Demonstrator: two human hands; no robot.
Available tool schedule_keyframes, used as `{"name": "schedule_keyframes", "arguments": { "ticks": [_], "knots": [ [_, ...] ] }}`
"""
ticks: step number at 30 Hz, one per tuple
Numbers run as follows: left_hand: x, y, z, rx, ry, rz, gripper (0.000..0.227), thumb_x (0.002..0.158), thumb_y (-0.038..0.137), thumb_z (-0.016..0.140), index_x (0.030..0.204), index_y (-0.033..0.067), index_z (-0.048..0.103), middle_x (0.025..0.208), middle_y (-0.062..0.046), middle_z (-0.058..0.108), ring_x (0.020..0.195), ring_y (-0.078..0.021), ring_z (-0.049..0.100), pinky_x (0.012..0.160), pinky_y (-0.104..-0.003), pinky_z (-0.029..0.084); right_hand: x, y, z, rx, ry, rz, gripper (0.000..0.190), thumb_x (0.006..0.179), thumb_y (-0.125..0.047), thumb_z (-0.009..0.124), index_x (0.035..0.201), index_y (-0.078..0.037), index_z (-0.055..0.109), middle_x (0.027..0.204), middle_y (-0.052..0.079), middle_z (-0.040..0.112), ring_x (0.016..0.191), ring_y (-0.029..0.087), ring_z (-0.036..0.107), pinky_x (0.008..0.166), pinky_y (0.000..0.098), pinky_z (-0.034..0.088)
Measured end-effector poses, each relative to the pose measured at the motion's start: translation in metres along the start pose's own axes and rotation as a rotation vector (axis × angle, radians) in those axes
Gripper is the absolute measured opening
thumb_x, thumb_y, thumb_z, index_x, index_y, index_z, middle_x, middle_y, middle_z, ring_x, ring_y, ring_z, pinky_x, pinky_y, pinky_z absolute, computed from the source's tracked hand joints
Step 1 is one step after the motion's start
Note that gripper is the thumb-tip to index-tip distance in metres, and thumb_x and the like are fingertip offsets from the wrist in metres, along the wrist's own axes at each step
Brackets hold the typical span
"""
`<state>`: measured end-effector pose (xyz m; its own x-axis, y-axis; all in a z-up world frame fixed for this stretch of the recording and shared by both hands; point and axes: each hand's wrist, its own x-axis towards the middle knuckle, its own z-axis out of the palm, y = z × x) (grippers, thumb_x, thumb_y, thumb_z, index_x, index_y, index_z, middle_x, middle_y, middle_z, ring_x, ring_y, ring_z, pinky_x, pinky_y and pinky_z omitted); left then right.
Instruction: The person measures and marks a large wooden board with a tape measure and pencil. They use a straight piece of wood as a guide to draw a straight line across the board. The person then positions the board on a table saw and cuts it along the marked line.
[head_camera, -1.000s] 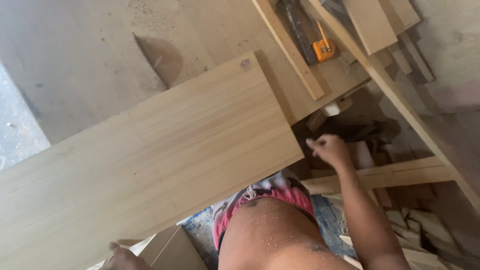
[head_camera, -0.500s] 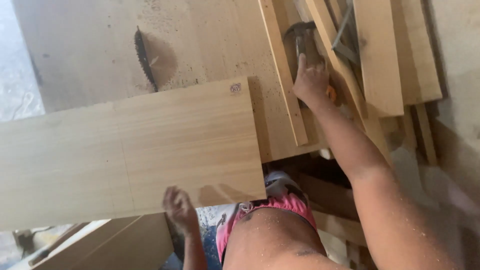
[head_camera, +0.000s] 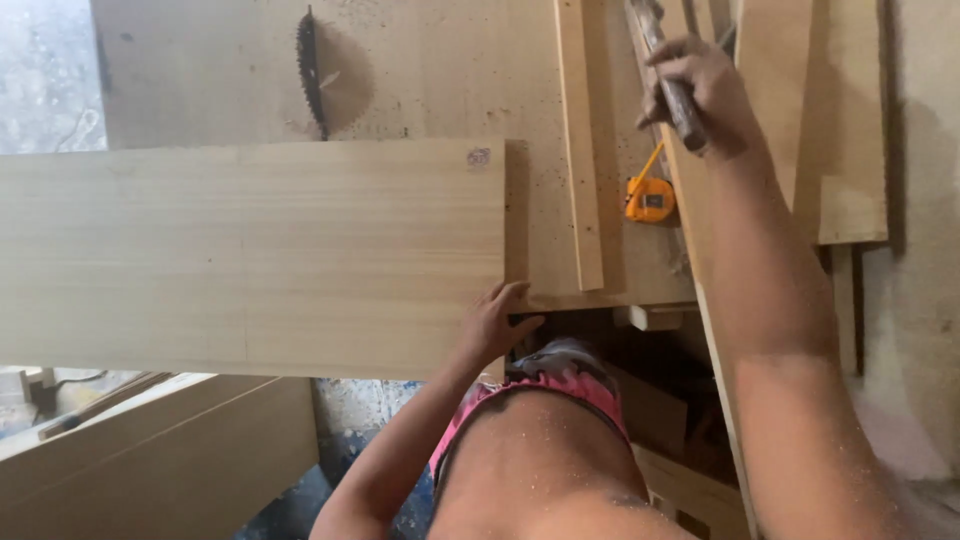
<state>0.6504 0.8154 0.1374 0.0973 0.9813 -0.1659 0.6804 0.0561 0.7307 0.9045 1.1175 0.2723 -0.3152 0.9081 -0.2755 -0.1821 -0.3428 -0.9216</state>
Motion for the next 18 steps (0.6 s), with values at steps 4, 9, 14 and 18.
{"name": "schedule_keyframes", "arguments": {
  "ticks": [4, 9, 14, 18],
  "knots": [
    [0.036, 0.012, 0.035, 0.066, -0.074, 0.191, 0.070, 0.079, 0.053, 0.080, 0.131, 0.0110, 0.060, 0.121, -0.011, 0.065, 0.113, -0.0328, 0.061, 0.097, -0.044, 0.050, -0.051, -0.048, 0.005, 0.153, -0.143, -0.040, 0.052, 0.075, -0.039, 0.065, 0.121, -0.016, 0.063, 0.091, 0.007, 0.058, 0.083, 0.034, 0.071, 0.078, 0.0436, 0.064],
    [0.067, 0.031, 0.042, 0.261, -0.281, -0.025, 0.075, 0.070, 0.054, 0.085, 0.129, 0.0151, 0.061, 0.124, -0.013, 0.061, 0.118, -0.0365, 0.051, 0.103, -0.044, 0.043, -0.119, -0.058, 0.007, -0.071, -0.687, -0.496, 0.082, 0.081, -0.017, 0.084, 0.149, -0.018, 0.039, 0.141, 0.025, 0.062, 0.123, 0.029, 0.072, 0.109, 0.0307, 0.063],
    [0.068, 0.027, 0.048, 0.316, -0.238, 0.000, 0.072, 0.068, 0.058, 0.084, 0.121, 0.0144, 0.061, 0.116, -0.011, 0.061, 0.111, -0.0356, 0.053, 0.094, -0.045, 0.047, -0.162, 0.015, -0.017, -0.459, -0.267, -0.373, 0.029, 0.103, -0.037, 0.063, 0.125, -0.019, 0.067, 0.094, -0.004, 0.068, 0.067, 0.004, 0.061, 0.059, 0.0167, 0.051],
    [0.064, 0.018, 0.061, 0.285, -0.170, -0.017, 0.063, 0.063, 0.061, 0.081, 0.107, 0.0211, 0.057, 0.107, -0.001, 0.053, 0.114, -0.0267, 0.055, 0.085, -0.044, 0.057, -0.189, 0.074, -0.018, -0.852, 0.177, -0.269, 0.022, 0.093, -0.023, 0.074, 0.114, -0.020, 0.078, 0.093, 0.008, 0.072, 0.085, 0.027, 0.071, 0.080, 0.0426, 0.055]
  ]
}}
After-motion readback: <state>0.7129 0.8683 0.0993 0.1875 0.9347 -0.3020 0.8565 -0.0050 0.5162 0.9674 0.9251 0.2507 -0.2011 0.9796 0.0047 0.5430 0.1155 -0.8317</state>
